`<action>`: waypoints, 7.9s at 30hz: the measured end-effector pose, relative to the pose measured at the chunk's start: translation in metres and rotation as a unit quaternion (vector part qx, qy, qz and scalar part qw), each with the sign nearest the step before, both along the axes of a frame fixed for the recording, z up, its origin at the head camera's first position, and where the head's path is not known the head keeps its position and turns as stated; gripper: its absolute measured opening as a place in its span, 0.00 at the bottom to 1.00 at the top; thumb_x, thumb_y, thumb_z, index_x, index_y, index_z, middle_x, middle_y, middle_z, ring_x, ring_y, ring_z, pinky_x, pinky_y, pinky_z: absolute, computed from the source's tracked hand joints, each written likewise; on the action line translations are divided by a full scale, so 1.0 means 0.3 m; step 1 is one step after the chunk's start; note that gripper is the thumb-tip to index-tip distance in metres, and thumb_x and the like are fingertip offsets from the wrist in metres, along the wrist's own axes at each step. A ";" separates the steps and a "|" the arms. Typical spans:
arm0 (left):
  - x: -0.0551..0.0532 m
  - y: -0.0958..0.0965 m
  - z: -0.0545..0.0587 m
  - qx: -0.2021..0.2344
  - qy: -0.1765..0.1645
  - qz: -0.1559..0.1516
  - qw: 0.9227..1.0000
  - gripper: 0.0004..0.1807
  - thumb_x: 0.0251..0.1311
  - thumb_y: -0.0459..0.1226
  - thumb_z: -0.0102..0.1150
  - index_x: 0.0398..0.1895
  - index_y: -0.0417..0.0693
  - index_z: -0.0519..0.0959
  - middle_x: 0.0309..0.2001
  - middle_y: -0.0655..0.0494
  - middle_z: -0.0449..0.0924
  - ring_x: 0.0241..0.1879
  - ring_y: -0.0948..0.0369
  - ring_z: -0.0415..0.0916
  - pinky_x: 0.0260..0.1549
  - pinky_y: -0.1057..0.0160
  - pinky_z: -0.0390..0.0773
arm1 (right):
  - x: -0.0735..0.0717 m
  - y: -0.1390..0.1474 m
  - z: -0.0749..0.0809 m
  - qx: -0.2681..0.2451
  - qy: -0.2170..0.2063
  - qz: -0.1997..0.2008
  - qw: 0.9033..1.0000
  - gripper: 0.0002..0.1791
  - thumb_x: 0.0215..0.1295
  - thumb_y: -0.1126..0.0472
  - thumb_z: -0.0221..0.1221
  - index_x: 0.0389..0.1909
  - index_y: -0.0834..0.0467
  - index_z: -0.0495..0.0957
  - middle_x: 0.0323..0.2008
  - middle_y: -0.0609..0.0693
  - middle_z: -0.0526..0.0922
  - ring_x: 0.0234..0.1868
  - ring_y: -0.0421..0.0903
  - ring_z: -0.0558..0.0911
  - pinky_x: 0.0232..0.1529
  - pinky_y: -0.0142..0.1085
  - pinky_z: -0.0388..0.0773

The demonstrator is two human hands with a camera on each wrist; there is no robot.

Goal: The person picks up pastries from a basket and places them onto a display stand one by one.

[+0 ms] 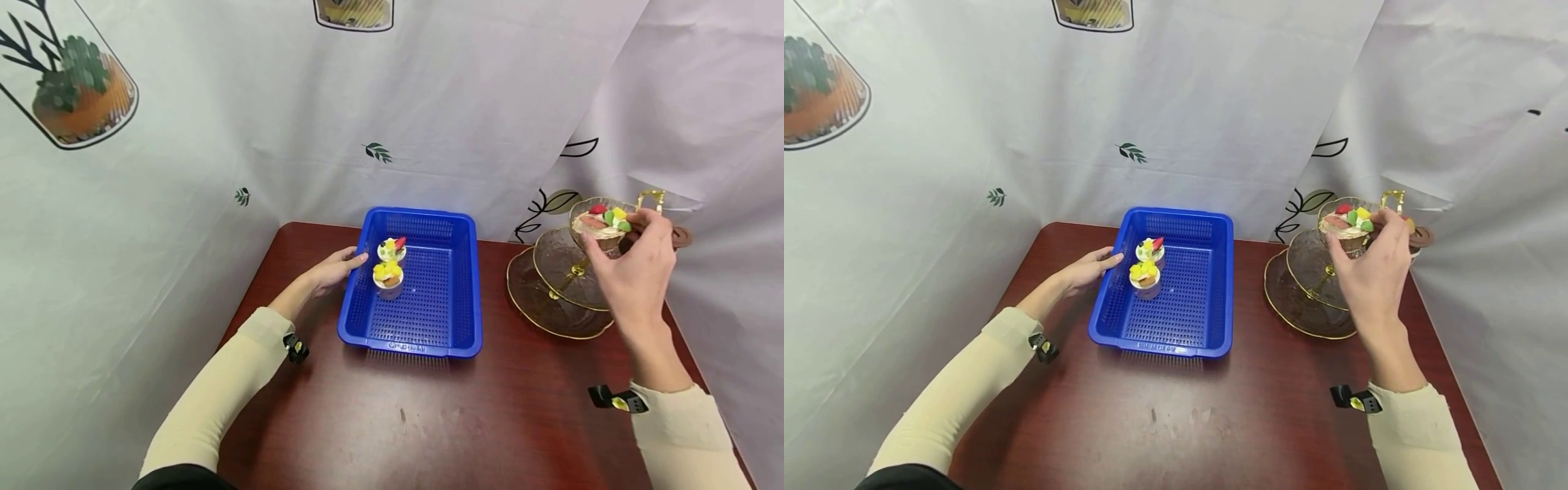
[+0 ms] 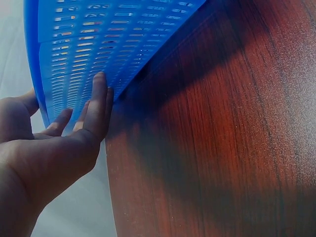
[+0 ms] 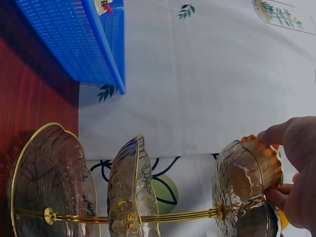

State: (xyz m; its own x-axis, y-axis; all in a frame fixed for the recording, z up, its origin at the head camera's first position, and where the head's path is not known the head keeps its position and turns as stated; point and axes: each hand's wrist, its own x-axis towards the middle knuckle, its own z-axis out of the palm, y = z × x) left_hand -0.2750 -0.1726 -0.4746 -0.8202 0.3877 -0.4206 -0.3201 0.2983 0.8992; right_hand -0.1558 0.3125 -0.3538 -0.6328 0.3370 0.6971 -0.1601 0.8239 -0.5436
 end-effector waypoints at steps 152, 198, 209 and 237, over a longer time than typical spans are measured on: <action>-0.003 -0.001 -0.007 0.024 -0.001 -0.001 1.000 0.35 0.71 0.55 0.51 0.74 0.52 0.58 0.63 0.45 0.73 0.57 0.47 0.77 0.52 0.44 0.79 | -0.284 -0.755 -0.434 0.102 -0.387 0.474 0.784 0.34 0.48 0.42 0.75 0.53 0.51 0.73 0.45 0.44 0.82 0.44 0.41 0.80 0.49 0.37 0.77; 0.005 0.006 -0.015 0.024 0.006 0.003 1.000 0.35 0.71 0.56 0.51 0.74 0.52 0.58 0.63 0.45 0.72 0.59 0.46 0.76 0.57 0.42 0.75 | 0.130 0.071 -0.147 -0.044 -0.231 0.277 0.932 0.35 0.51 0.66 0.75 0.62 0.55 0.74 0.49 0.36 0.79 0.47 0.28 0.77 0.46 0.16 0.69; 0.008 -0.004 -0.003 0.015 0.009 0.005 1.000 0.35 0.70 0.56 0.51 0.74 0.53 0.58 0.63 0.46 0.72 0.59 0.46 0.75 0.57 0.42 0.75 | 0.182 0.167 -0.190 -0.079 -0.221 0.234 0.943 0.36 0.51 0.72 0.72 0.63 0.63 0.71 0.47 0.32 0.77 0.41 0.28 0.79 0.39 0.16 0.73; 0.004 -0.002 -0.006 0.029 0.003 0.006 1.000 0.36 0.70 0.56 0.51 0.74 0.52 0.57 0.63 0.45 0.72 0.59 0.47 0.75 0.57 0.43 0.75 | 0.172 0.253 -0.239 -0.104 -0.232 0.132 0.958 0.32 0.56 0.60 0.72 0.61 0.59 0.72 0.39 0.28 0.75 0.36 0.24 0.76 0.33 0.14 0.71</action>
State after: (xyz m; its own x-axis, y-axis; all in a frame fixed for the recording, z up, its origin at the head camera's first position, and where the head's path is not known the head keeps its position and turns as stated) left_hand -0.2737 -0.1732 -0.4763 -0.8273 0.4021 -0.3923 -0.3176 0.2413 0.9170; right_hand -0.1043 0.3884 -0.4255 -0.9407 0.2236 0.2553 -0.0489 0.6550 -0.7541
